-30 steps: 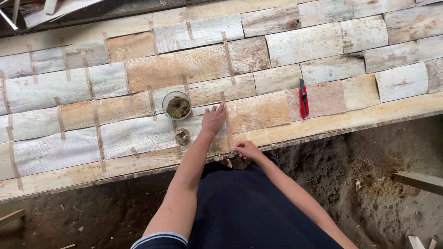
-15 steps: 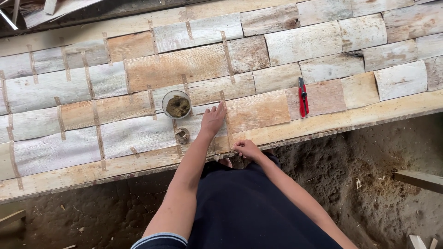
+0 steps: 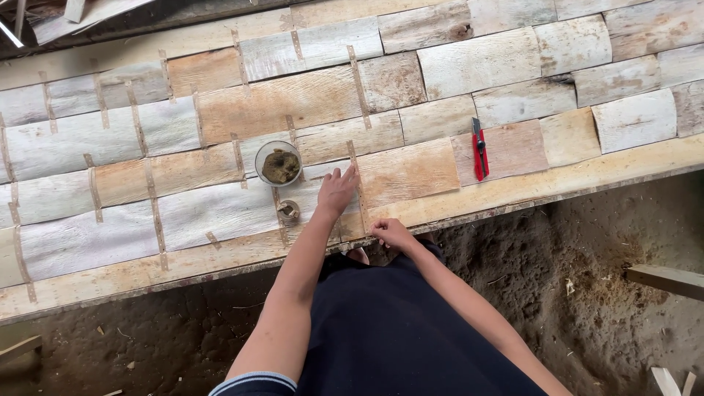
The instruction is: Applying thin adhesive strips or wood veneer tape to the seams of a wooden panel assembly on a workbench.
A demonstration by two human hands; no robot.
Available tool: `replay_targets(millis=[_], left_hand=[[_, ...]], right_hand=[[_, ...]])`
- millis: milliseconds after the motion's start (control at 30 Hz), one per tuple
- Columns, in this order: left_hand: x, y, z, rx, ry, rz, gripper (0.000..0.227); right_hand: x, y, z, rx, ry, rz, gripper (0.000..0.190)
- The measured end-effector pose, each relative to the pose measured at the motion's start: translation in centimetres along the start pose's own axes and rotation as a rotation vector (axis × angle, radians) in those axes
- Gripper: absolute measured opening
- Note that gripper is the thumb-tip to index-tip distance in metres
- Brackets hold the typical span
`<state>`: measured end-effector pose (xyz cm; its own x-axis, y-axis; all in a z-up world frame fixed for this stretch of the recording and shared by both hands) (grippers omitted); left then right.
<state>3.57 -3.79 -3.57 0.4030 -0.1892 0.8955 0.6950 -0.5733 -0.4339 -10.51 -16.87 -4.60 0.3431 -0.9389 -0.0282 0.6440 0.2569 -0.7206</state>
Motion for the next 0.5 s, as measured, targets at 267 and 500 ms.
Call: replay_targets(millis=[267,500], left_hand=[[0.7,-1.2,-0.3,-0.035,0.032,-0.076,0.038],[0.0,-1.5,-1.0,-0.05,0.014,-0.05,0.044]], right_hand=[[-0.2,-0.6,0.7,0.008,0.02,-0.012,0.025],[-0.3,-1.0,0.9,0.001,0.017,-0.02,0.028]])
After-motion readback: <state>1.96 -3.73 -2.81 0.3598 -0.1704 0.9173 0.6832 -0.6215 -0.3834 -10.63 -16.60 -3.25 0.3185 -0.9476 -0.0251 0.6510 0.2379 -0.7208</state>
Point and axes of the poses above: each hand's wrist, its own y-axis towards the middle knuckle, its own x-axis out of the back of the hand, z = x × y, the point moved 7 cm from there along y, towards the middle knuckle, and after that the axes turned 9 degrees about z, right-handed, at the moved point
